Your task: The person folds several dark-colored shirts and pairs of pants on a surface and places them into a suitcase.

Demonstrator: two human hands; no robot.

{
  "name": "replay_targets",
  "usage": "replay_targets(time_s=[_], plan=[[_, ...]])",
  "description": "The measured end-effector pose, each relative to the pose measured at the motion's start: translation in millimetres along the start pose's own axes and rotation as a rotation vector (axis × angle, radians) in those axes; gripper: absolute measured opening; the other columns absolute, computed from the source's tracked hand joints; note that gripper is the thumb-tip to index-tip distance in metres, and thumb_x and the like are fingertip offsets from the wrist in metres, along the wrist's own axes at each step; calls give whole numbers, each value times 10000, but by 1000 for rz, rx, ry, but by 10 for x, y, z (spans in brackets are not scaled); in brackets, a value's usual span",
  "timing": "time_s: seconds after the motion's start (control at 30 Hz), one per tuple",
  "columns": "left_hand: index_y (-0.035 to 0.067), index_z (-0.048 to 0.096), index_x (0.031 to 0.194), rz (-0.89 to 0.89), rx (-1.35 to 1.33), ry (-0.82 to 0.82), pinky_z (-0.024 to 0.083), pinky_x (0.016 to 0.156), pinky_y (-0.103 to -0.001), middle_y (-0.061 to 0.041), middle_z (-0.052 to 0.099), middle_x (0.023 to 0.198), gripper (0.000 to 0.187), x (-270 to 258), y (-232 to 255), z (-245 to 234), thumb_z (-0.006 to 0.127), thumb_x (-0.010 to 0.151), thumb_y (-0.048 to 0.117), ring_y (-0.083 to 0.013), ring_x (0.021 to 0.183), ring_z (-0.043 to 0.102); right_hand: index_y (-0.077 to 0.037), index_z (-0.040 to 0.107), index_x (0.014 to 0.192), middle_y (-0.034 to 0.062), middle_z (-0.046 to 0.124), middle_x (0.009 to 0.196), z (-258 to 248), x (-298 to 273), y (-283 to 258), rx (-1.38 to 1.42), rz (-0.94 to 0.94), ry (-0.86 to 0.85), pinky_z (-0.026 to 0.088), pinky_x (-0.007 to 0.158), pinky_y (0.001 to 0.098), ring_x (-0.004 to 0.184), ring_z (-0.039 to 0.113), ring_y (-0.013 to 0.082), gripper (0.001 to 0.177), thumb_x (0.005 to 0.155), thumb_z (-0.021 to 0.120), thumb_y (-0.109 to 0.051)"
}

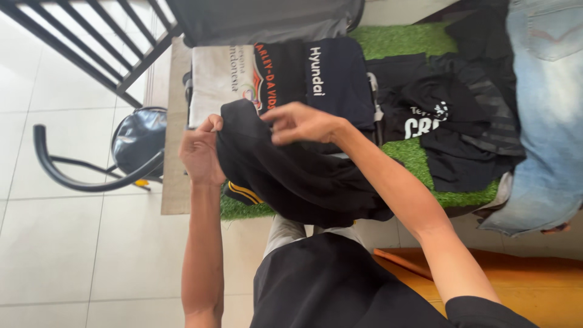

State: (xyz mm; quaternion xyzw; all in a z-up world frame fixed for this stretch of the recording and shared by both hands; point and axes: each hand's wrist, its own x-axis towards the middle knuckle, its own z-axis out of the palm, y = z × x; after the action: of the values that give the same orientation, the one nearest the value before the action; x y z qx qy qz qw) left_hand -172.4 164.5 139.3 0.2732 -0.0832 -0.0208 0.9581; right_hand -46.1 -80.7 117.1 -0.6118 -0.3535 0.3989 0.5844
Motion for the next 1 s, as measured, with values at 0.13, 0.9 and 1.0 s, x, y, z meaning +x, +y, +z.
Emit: replay_targets(time_s=[0.13, 0.9, 1.0], plan=[[24, 555, 1360, 173, 234, 223, 570, 882, -304, -29, 603, 996, 386, -96, -87, -103, 675, 1060, 236, -103, 949, 633, 20, 636, 1380, 61, 719, 1248, 93, -42, -336, 34, -206, 221, 553, 1024, 281, 1131, 671, 103, 424, 973, 733, -46], [43, 787, 1087, 383, 1139, 275, 559, 953, -296, -42, 777, 1039, 191, 264, 200, 644, 792, 898, 16, -125, 985, 711, 4, 770, 1106, 32, 786, 970, -348, -1924, 548, -336, 281, 519, 545, 839, 287, 899, 678, 105, 429, 752, 885, -210], [46, 787, 1110, 433, 1247, 327, 541, 999, -295, -56, 774, 1078, 207, 97, 469, 504, 810, 907, 12, -137, 1034, 712, -10, 803, 1052, 68, 781, 886, -506, -2329, 362, -481, 411, 588, 531, 756, 299, 807, 664, 128, 400, 716, 917, -196]])
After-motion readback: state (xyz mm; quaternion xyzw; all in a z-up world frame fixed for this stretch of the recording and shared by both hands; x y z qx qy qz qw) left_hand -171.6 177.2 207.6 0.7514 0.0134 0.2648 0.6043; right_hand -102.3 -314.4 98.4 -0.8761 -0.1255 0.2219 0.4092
